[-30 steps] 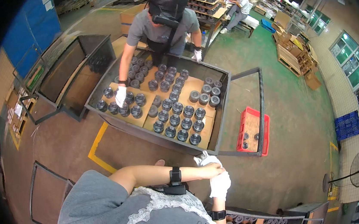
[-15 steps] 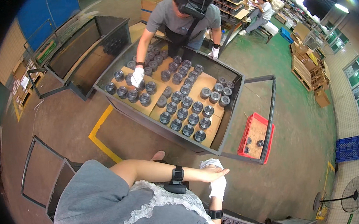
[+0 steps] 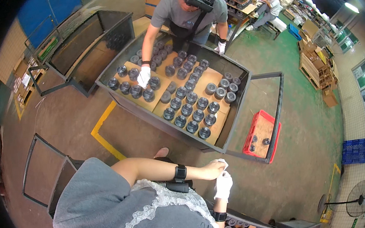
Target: Sorting engine pistons between trays and moving them across a factory floor.
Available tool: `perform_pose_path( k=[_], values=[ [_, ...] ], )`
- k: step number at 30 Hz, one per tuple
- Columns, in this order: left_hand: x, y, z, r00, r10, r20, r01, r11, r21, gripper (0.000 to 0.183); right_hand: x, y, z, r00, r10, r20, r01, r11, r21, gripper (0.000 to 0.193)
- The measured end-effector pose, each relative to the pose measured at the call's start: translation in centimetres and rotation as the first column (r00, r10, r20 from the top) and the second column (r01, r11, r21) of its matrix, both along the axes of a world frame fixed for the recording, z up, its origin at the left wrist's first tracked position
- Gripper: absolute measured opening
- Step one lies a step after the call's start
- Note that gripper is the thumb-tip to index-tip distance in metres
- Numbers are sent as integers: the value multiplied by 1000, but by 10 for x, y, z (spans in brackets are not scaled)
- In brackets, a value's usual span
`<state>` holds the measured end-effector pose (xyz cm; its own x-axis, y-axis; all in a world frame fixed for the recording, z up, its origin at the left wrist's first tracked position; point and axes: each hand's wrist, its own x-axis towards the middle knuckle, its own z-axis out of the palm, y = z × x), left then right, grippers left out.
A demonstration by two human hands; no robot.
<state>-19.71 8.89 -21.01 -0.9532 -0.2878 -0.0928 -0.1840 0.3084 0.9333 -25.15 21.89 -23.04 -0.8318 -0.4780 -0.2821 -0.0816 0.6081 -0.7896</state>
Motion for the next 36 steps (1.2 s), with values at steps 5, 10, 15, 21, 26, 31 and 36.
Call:
perform_pose_path(
  k=[5, 10, 15, 21, 26, 31, 36],
  values=[
    [-5, -25, -36, 971, -235, 52, 241, 954, -178, 35, 17, -21, 52, 881, 153, -448, -45, 969, 243, 40],
    [-5, -31, -27, 986, -80, -144, -14, 830, -558, 14, 31, -27, 74, 834, 225, -504, -155, 972, 177, 38],
    [-11, -41, -1, 953, -85, 292, -66, 879, 472, 13, 36, -34, 88, 925, 211, -315, -213, 977, 27, 38],
    [8, -52, 67, 994, 35, 100, -103, 94, 990, 17, 42, -46, 88, 907, 212, -364, -252, 966, -65, 32],
    [-7, -60, -12, 992, 88, -90, 60, 296, 953, 31, 55, -54, 92, 865, 288, -411, -349, 934, -79, 24],
    [-22, -57, -20, 968, -172, -181, 185, 8, 983, 54, 57, -53, 90, 943, 255, -212, -302, 925, -230, 24],
    [-25, -55, -21, 997, -74, 14, 13, 356, 934, 57, 67, -61, 112, 918, 308, -249, -367, 898, -243, 26]
  ],
)
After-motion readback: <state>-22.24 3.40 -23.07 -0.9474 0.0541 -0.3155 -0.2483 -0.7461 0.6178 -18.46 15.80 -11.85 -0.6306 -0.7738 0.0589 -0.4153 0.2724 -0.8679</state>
